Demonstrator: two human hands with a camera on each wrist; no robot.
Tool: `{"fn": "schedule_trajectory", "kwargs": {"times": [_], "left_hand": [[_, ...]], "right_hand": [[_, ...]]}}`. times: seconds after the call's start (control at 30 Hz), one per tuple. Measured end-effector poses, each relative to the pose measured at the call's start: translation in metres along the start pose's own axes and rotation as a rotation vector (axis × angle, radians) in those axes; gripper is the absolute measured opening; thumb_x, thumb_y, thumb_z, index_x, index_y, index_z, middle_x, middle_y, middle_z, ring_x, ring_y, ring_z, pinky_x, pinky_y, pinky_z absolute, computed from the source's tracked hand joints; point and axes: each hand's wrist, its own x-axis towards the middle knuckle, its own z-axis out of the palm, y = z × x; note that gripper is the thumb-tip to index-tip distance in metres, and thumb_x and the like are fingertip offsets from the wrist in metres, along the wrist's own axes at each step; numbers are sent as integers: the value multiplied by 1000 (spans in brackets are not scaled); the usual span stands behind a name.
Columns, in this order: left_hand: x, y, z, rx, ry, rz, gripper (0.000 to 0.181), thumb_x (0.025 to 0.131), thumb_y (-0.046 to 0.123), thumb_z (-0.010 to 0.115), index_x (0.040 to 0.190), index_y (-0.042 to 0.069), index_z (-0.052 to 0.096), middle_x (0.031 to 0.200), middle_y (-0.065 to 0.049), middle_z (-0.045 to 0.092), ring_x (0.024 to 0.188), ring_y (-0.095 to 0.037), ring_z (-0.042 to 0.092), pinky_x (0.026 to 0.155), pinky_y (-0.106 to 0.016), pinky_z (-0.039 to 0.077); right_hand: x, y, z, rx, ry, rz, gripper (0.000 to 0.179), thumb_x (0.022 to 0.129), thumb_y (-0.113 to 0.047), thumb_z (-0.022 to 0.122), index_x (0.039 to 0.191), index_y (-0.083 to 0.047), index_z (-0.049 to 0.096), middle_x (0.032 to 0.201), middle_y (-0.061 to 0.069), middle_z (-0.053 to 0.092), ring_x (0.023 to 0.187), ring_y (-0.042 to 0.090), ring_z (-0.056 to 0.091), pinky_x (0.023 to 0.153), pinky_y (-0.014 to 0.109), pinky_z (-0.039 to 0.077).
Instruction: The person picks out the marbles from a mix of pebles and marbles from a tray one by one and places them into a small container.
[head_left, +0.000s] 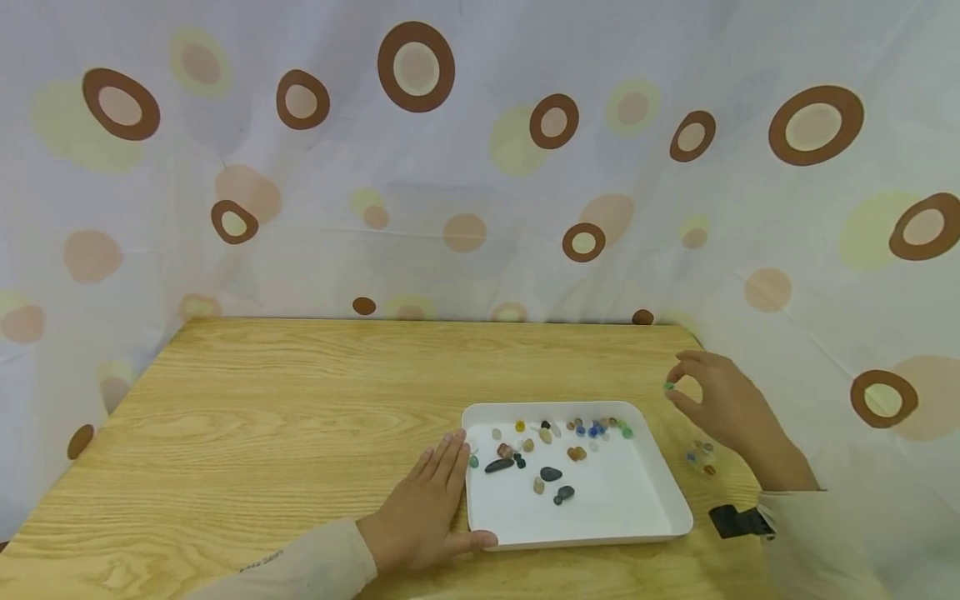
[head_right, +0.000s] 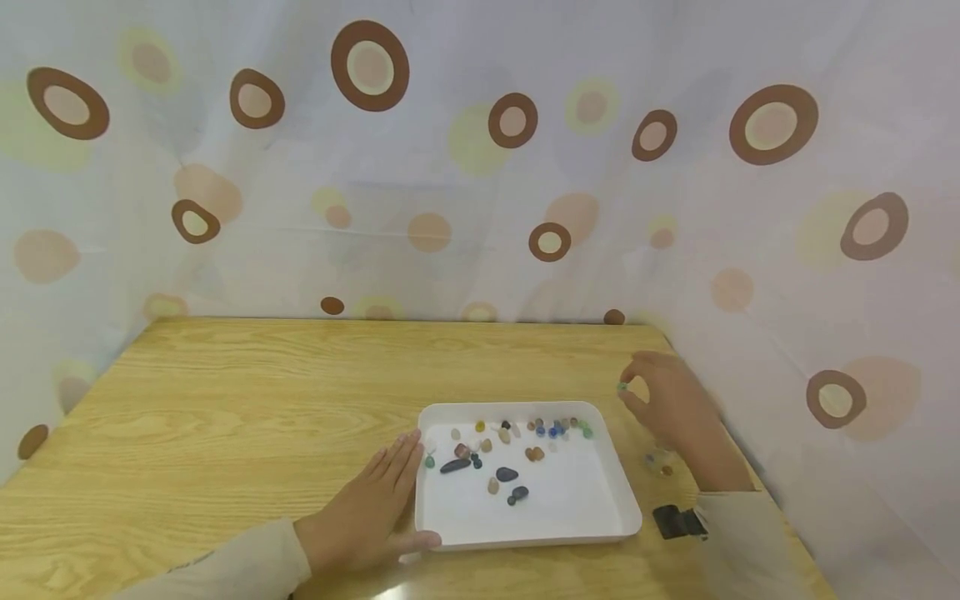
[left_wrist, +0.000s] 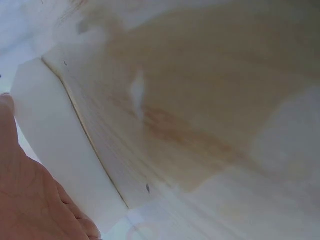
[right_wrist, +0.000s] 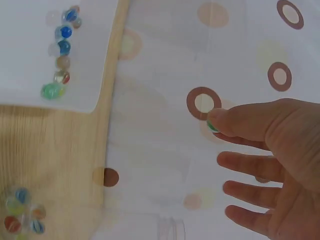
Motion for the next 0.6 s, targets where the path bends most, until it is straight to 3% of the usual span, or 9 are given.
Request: {"fn": "schedule_trajectory", "kwargs": {"times": [0.17, 0.33, 0.6], "left_hand": [[1, 1, 0, -20, -1, -6, 109, 84, 81, 25, 151, -5, 15, 159, -21, 4, 147, -33, 7, 116, -47, 18], [2, 1, 2, -12, 0, -10, 110, 84, 82, 24, 151, -5, 15, 159, -21, 4, 147, -33, 8, 116, -47, 18], [1, 0, 3, -7, 10, -5, 110, 83, 82, 24, 151, -5, 16, 159, -21, 5, 147, -32, 8, 116, -48, 18]], "right_hand": [[-21, 17, -10, -41, 131, 51, 18, 77, -4, 77, 91, 0, 66, 122, 33, 54, 110, 53, 46, 85, 65, 40], [-43, 33, -14, -27, 127, 175, 19, 82, -6, 73, 97, 3, 65, 125, 34, 50, 109, 57, 43, 82, 70, 37], [-63, 42, -6, 0, 135, 273, 21, 89, -11, 67, 102, 6, 65, 125, 36, 50, 107, 59, 43, 80, 72, 36]]}}
